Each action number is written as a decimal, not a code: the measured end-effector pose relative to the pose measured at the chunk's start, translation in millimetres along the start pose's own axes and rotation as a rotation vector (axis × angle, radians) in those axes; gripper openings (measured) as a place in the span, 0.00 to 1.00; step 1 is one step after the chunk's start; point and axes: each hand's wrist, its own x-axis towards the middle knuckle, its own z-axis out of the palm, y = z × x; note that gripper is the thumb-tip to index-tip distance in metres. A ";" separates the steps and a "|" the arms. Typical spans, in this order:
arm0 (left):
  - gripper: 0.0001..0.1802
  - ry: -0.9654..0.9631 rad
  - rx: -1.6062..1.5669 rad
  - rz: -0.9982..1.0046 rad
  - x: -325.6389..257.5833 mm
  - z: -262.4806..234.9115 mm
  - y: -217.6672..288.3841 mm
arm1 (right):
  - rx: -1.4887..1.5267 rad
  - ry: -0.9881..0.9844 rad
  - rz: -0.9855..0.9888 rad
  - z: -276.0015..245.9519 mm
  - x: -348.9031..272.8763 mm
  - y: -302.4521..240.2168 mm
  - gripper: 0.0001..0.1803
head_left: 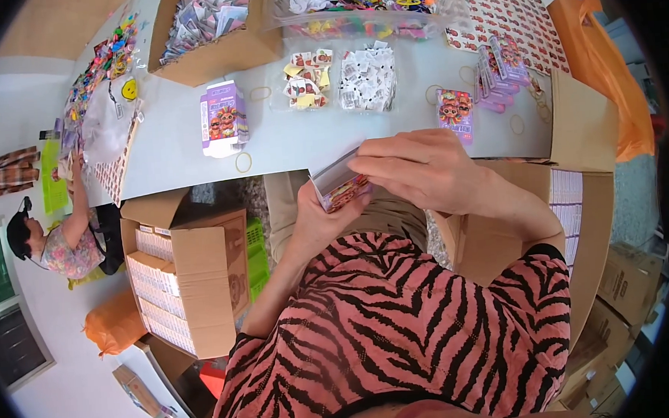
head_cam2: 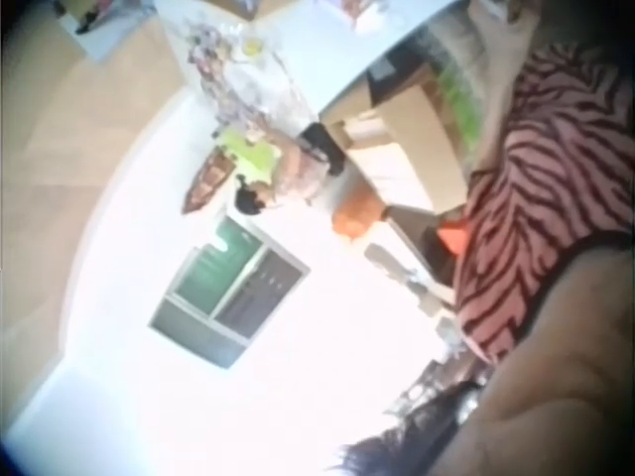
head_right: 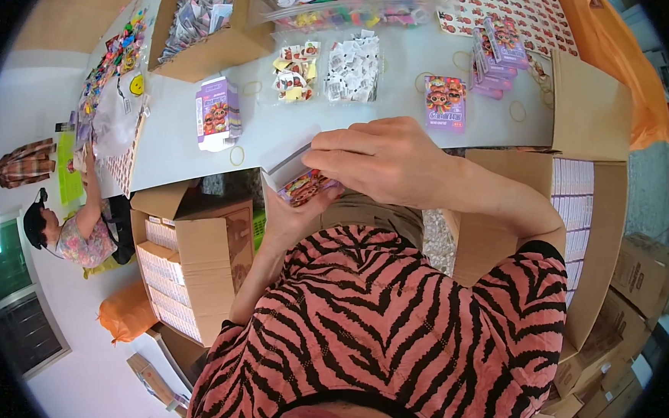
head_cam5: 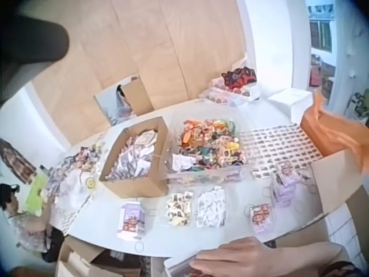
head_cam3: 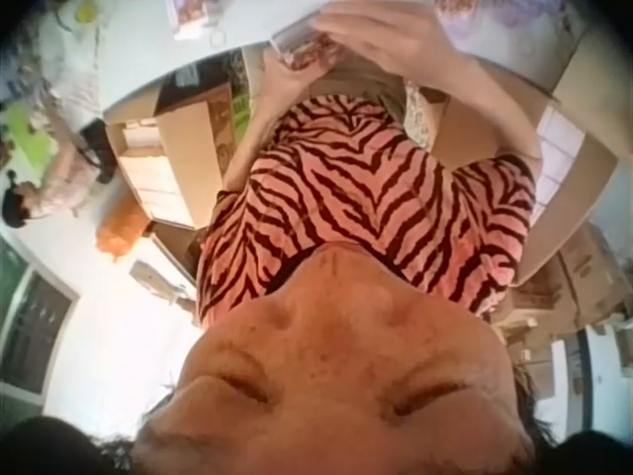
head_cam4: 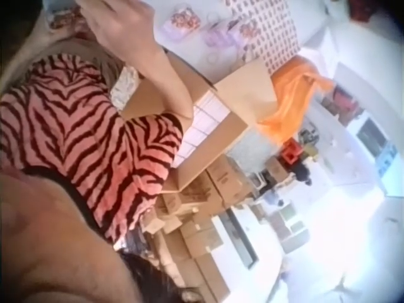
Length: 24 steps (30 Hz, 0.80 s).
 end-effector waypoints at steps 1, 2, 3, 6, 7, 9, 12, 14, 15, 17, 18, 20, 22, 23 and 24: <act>0.19 -0.005 -0.003 0.007 -1.5 -1.0 -1.2 | -0.009 -0.001 -0.001 1.4 -0.1 -1.9 0.16; 0.19 0.015 -0.002 0.017 -4.0 -2.1 -2.4 | -0.015 -0.009 -0.001 4.8 -0.6 -3.7 0.17; 0.19 0.033 -0.003 0.028 -6.0 -3.3 -3.9 | -0.023 -0.018 0.001 7.5 -0.7 -5.4 0.17; 0.30 0.024 0.021 0.001 -14.1 -11.5 -12.6 | 0.014 0.029 0.046 16.8 0.8 -15.6 0.17; 0.30 0.020 0.016 0.007 -15.2 -11.3 -12.4 | 0.006 0.027 0.044 19.4 1.4 -16.2 0.17; 0.19 0.051 0.004 0.041 -17.1 -9.9 -9.2 | 0.006 0.028 0.046 23.9 1.2 -18.0 0.18; 0.19 0.038 0.018 0.050 -20.3 -12.7 -11.9 | 0.009 -0.051 0.129 29.6 -2.0 -24.0 0.18; 0.19 0.044 0.007 0.017 -26.8 -15.0 -14.6 | 0.061 -0.060 0.141 31.7 -3.2 -24.7 0.17; 0.19 0.054 0.003 -0.011 -27.9 -17.0 -17.6 | 0.115 -0.064 0.145 32.8 -2.4 -21.1 0.17; 0.19 0.042 -0.094 -0.055 -29.6 -22.5 -28.1 | 0.161 -0.006 0.219 31.8 -0.1 -3.5 0.16; 0.19 0.023 -0.188 -0.111 -32.7 -24.3 -34.0 | 0.209 0.058 0.305 29.2 0.3 6.1 0.16; 0.18 0.028 -0.191 -0.117 -39.6 -29.5 -40.8 | 0.140 0.004 0.507 16.6 8.2 28.0 0.15; 0.18 0.024 -0.194 -0.123 -42.9 -32.1 -42.7 | 0.019 -0.038 0.535 15.2 3.3 61.0 0.14; 0.17 0.043 -0.211 -0.139 -45.1 -32.8 -42.3 | -0.087 -0.083 0.548 19.7 1.3 78.4 0.13; 0.17 0.055 -0.230 -0.156 -45.9 -33.3 -42.2 | -0.091 -0.089 0.548 23.9 -0.5 91.9 0.13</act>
